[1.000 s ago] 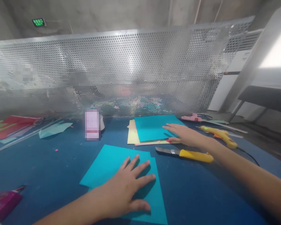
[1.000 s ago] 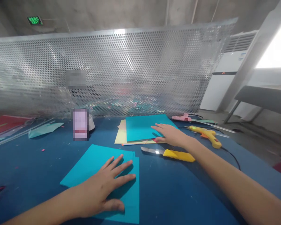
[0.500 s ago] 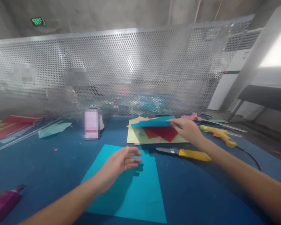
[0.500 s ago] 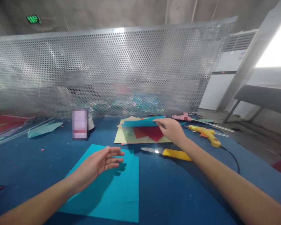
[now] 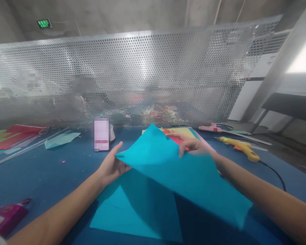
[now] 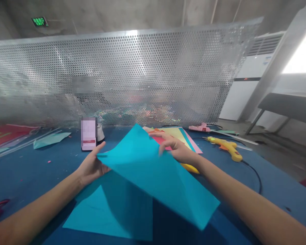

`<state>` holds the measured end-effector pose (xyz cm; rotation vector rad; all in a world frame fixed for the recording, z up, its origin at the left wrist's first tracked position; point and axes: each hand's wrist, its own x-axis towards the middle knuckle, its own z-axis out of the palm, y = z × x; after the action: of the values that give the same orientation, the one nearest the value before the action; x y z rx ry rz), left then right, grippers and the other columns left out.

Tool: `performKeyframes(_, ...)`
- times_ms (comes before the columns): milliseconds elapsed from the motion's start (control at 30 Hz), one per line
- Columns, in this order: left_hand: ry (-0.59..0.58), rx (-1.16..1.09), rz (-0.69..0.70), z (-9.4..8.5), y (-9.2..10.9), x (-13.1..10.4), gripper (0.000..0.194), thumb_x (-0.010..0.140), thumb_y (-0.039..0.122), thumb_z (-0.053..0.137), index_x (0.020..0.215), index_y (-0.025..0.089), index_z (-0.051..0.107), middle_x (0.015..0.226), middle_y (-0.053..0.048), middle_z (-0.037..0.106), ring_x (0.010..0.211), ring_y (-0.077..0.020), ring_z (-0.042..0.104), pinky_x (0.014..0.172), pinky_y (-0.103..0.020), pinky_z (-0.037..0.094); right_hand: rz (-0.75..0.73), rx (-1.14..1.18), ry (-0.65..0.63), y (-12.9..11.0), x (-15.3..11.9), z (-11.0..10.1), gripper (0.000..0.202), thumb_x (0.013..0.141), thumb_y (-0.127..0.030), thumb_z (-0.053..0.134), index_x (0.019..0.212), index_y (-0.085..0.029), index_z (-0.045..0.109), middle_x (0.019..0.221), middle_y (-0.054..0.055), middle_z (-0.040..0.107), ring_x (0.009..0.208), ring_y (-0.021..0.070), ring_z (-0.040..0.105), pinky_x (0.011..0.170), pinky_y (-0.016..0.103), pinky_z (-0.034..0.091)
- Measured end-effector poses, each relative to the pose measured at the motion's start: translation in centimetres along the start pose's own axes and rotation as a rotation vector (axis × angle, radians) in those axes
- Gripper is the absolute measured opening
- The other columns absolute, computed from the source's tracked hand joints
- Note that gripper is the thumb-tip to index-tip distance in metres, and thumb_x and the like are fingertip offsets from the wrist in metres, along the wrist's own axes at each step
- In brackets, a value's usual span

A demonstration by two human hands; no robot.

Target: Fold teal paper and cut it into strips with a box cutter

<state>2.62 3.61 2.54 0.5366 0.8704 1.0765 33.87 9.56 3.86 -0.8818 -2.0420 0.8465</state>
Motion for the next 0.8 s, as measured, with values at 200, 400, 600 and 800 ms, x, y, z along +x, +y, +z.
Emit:
performKeyframes(200, 0.219, 0.184, 0.042, 0.2, -0.4, 0.2, 0.032, 0.086, 0.008, 0.057, 0.117, 0.002, 0.061, 0.086, -0.015, 0.074, 0.071, -0.0257, 0.071, 0.071, -0.037, 0.059, -0.054, -0.209, -0.328, 0.5, 0.2, -0.8, 0.011, 0.080, -0.034, 0.067, 0.087, -0.028, 0.074, 0.152, -0.001, 0.033, 0.142, 0.0311, 0.022, 0.114, 0.052, 0.017)
performKeyframes(400, 0.151, 0.211, 0.156, -0.1, -0.2, 0.2, 0.056, 0.086, 0.005, 0.056, 0.139, 0.020, 0.045, 0.108, -0.013, 0.071, 0.089, -0.0276, 0.071, 0.078, -0.041, 0.058, 0.004, -0.246, -0.372, 1.2, 0.1, -1.4, 0.022, 0.080, -0.037, 0.065, 0.100, -0.032, 0.074, 0.154, -0.002, 0.030, 0.144, 0.0313, 0.017, 0.114, 0.054, 0.017)
performKeyframes(600, 0.260, 0.247, 0.236, -1.0, -0.5, 0.9, 0.059, 0.086, 0.002, 0.053, 0.141, 0.022, 0.043, 0.096, -0.013, 0.073, 0.076, -0.0245, 0.072, 0.068, -0.038, 0.059, -0.125, -0.363, -0.535, -1.0, 0.2, -1.5, 0.024, 0.090, -0.041, 0.055, 0.108, -0.041, 0.071, 0.157, -0.015, 0.015, 0.146, 0.0308, 0.000, 0.115, 0.056, 0.001)
performKeyframes(800, 0.300, 0.217, 0.252, -0.8, -0.2, 0.9, 0.052, 0.085, 0.002, 0.054, 0.135, 0.017, 0.050, 0.088, -0.011, 0.072, 0.066, -0.0205, 0.070, 0.062, -0.032, 0.059, 0.009, -0.159, -0.476, -0.5, 0.2, -1.2, 0.021, 0.075, -0.045, 0.071, 0.086, -0.029, 0.077, 0.145, 0.000, 0.045, 0.137, 0.0335, 0.032, 0.111, 0.052, 0.027)
